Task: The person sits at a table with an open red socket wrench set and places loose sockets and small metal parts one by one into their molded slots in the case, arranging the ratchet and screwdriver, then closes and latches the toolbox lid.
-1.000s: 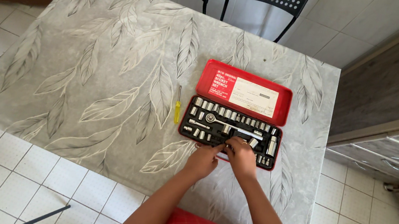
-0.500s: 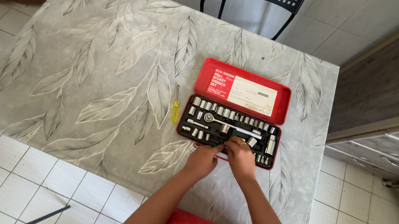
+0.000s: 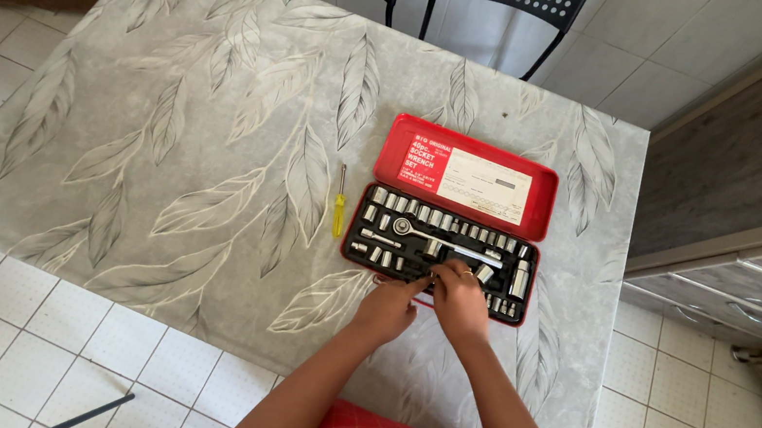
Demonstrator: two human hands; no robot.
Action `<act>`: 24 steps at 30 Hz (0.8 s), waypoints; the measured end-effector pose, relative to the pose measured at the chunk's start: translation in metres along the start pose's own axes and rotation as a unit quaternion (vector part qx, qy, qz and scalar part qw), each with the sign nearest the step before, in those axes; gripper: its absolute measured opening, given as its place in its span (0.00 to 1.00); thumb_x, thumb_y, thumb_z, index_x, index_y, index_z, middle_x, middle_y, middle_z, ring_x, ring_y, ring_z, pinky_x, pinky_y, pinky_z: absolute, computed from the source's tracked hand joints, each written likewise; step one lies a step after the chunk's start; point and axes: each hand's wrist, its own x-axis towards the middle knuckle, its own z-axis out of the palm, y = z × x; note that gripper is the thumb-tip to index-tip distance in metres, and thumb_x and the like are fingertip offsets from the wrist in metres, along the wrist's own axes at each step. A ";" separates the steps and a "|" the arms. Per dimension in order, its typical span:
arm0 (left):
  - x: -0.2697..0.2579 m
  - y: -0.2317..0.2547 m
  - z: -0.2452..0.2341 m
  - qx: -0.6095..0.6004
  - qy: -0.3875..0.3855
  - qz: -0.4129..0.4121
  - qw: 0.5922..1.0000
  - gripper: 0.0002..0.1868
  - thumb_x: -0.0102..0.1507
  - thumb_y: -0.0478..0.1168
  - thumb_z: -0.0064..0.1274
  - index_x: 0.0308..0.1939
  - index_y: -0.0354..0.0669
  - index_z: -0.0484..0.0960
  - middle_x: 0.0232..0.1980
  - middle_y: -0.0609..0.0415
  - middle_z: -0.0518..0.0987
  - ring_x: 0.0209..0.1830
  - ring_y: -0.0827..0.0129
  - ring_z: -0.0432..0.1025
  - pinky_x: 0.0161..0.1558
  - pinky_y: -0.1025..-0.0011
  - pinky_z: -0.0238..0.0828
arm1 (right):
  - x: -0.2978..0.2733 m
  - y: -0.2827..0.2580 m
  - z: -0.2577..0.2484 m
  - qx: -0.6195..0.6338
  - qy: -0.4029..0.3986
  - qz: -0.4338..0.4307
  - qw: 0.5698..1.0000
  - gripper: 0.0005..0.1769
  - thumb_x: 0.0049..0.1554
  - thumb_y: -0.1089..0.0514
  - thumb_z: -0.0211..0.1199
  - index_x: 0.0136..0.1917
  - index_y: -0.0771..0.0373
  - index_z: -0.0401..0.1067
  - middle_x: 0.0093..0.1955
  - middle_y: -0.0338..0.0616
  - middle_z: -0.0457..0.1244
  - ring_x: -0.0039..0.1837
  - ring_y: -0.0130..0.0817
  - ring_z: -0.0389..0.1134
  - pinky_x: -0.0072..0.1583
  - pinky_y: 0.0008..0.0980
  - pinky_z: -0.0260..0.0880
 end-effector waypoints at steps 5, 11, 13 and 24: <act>-0.004 -0.006 -0.001 -0.046 0.030 0.011 0.998 0.28 0.59 0.35 0.53 0.64 0.55 0.75 0.46 0.46 0.82 0.48 0.50 0.77 0.47 0.53 0.74 | 0.002 -0.012 0.010 -0.026 -0.021 0.000 0.999 0.13 0.52 0.66 0.62 0.51 0.59 0.79 0.54 0.43 0.68 0.57 0.48 0.69 0.53 0.44 0.73; -0.007 -0.016 -0.013 -0.058 0.085 0.019 0.995 0.22 0.57 0.34 0.54 0.57 0.47 0.78 0.43 0.47 0.83 0.46 0.50 0.77 0.47 0.54 0.74 | 0.006 -0.020 0.026 -0.063 -0.025 -0.076 0.995 0.16 0.47 0.66 0.64 0.49 0.59 0.79 0.51 0.42 0.66 0.58 0.47 0.66 0.57 0.45 0.70; -0.010 -0.020 -0.017 -0.067 0.085 0.004 0.994 0.19 0.58 0.34 0.53 0.54 0.47 0.80 0.43 0.48 0.84 0.46 0.50 0.77 0.47 0.54 0.74 | 0.007 -0.020 0.032 -0.070 -0.026 -0.078 0.994 0.14 0.47 0.65 0.64 0.48 0.59 0.80 0.50 0.41 0.66 0.58 0.46 0.66 0.57 0.45 0.69; -0.019 -0.037 -0.030 -0.080 0.142 0.011 0.987 0.26 0.56 0.34 0.55 0.60 0.45 0.78 0.44 0.43 0.83 0.45 0.48 0.77 0.47 0.54 0.74 | 0.010 -0.013 0.054 -0.036 -0.027 -0.070 0.996 0.12 0.50 0.65 0.62 0.47 0.63 0.80 0.49 0.46 0.66 0.57 0.48 0.66 0.58 0.45 0.70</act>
